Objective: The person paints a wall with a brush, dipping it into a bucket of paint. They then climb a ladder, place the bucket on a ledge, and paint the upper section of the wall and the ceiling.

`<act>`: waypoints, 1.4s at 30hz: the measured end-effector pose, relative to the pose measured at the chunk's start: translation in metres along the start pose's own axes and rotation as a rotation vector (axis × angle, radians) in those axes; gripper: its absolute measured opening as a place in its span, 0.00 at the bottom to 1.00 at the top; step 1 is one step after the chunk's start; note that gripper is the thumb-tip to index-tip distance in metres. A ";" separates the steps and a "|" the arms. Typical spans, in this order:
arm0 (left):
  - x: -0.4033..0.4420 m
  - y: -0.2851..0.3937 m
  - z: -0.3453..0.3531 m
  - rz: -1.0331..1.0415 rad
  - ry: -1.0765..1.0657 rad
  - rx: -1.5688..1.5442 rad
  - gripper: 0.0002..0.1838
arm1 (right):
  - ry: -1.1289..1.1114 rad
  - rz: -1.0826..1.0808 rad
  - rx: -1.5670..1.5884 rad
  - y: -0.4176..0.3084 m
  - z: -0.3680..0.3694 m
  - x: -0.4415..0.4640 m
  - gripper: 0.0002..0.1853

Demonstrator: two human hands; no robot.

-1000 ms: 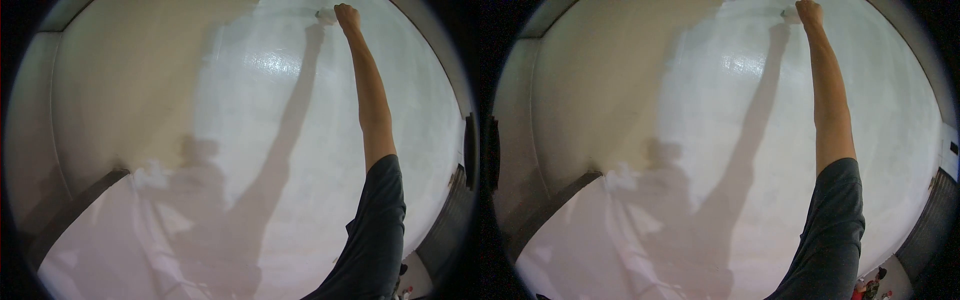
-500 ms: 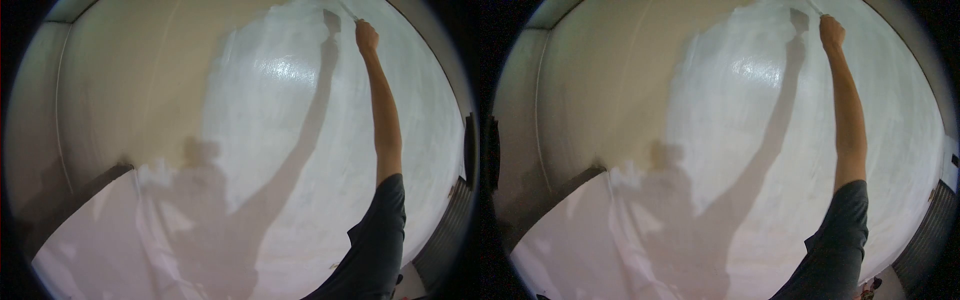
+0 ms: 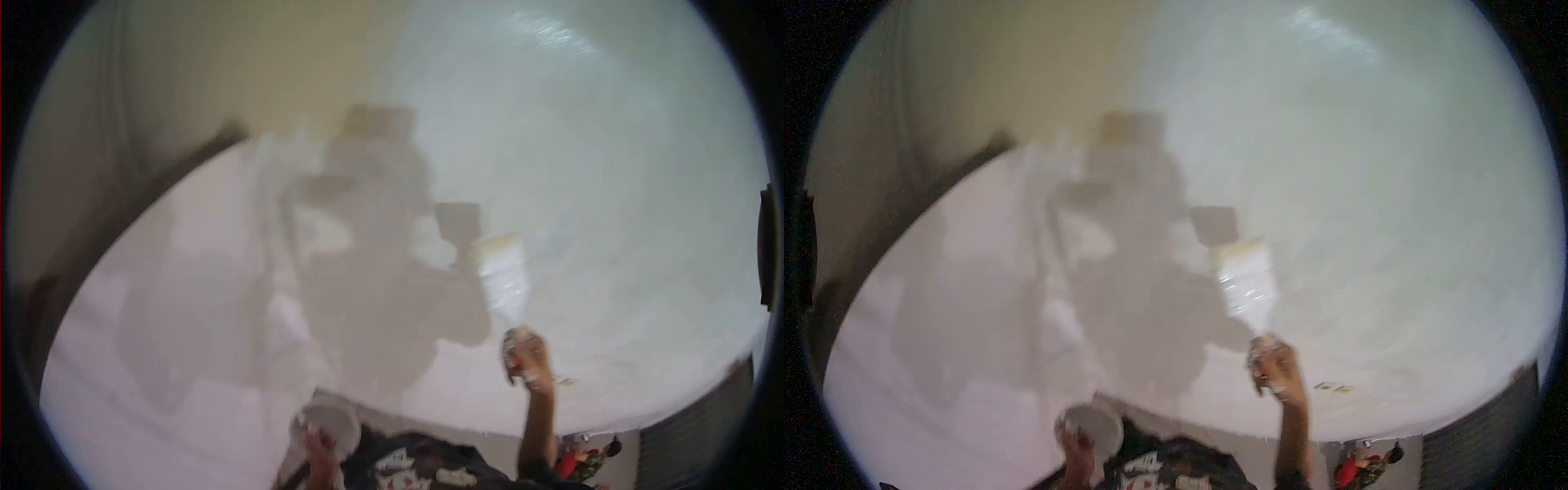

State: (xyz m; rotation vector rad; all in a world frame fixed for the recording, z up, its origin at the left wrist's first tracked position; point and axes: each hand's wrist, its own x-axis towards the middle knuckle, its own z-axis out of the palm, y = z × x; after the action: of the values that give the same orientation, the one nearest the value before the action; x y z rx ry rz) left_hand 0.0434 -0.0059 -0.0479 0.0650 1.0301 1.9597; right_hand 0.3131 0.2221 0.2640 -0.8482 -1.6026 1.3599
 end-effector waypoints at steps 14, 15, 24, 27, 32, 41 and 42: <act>0.059 0.041 0.194 -0.126 0.138 0.004 0.22 | -0.958 0.373 -0.505 0.199 0.021 0.069 0.13; 0.041 0.047 0.179 -0.167 0.116 0.025 0.23 | -0.953 0.323 -0.496 0.192 0.037 0.040 0.14; 0.005 0.065 0.158 -0.203 0.105 0.022 0.19 | -0.944 0.484 -0.666 0.212 0.114 0.000 0.20; 0.000 0.067 0.153 -0.260 0.065 0.020 0.19 | -0.923 0.231 -1.046 0.216 0.138 -0.001 0.17; 0.003 0.066 0.145 -0.351 0.052 0.029 0.19 | -0.914 0.241 -1.120 0.228 0.158 -0.005 0.17; 0.005 0.064 0.135 -0.373 0.008 0.060 0.20 | -0.873 0.204 -1.268 0.225 0.169 -0.007 0.10; 0.004 0.062 0.132 -0.365 0.008 0.057 0.20 | -0.871 0.202 -1.281 0.222 0.170 -0.006 0.08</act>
State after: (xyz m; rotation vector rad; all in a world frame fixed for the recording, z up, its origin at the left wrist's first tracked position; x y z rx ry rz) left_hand 0.0527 0.0651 0.0794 -0.0936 1.0235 1.6014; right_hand 0.1548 0.1869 0.0359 -1.1903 -3.2592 0.6776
